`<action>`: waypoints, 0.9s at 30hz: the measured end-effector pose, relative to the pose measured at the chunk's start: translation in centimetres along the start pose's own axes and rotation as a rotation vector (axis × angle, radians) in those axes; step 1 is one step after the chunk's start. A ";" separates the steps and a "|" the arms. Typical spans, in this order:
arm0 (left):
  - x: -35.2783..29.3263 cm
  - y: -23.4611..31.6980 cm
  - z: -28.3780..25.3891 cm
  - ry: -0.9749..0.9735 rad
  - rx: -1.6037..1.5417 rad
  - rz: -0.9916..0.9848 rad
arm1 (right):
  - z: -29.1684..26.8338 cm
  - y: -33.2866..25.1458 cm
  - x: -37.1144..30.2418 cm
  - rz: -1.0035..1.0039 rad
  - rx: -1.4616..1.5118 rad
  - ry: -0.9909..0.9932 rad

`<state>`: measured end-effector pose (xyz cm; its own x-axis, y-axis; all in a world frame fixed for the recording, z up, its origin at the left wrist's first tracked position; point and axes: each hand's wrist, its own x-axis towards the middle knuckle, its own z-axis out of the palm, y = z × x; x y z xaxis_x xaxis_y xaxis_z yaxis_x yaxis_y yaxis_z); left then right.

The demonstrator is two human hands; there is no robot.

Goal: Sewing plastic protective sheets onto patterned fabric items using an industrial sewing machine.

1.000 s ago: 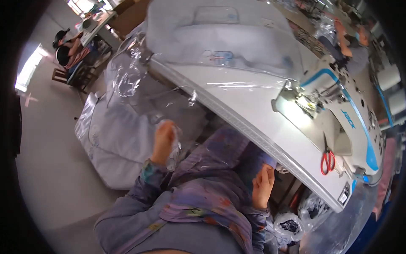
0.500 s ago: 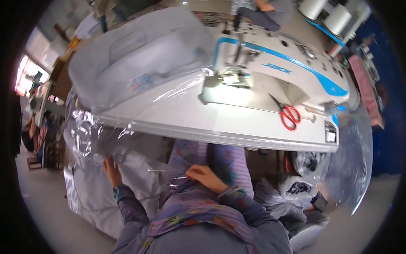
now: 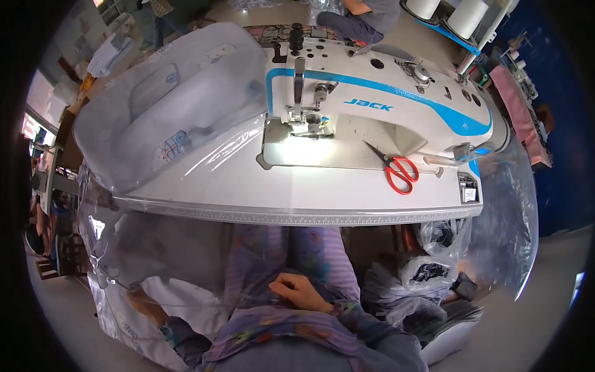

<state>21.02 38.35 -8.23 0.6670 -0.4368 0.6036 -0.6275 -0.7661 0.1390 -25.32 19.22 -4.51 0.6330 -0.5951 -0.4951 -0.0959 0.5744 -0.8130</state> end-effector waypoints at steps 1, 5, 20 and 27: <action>-0.1 -0.2 0.2 0.000 0.003 -0.001 | 0.0 0.1 0.1 -0.040 -0.013 0.018; 0.6 0.2 1.1 0.058 -0.698 -0.498 | -0.2 0.0 0.1 -0.122 0.129 -0.056; 3.3 5.7 1.2 -0.029 -1.110 -0.621 | -0.7 -1.7 2.0 -0.091 0.280 0.120; 4.7 9.9 0.3 -0.023 -1.128 -0.666 | -0.6 0.4 4.7 -0.242 0.048 0.270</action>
<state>18.06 28.56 -4.30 0.9774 -0.1465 0.1526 -0.1583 -0.0285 0.9870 -22.84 16.30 -7.32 0.4068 -0.8402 -0.3586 0.0718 0.4207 -0.9044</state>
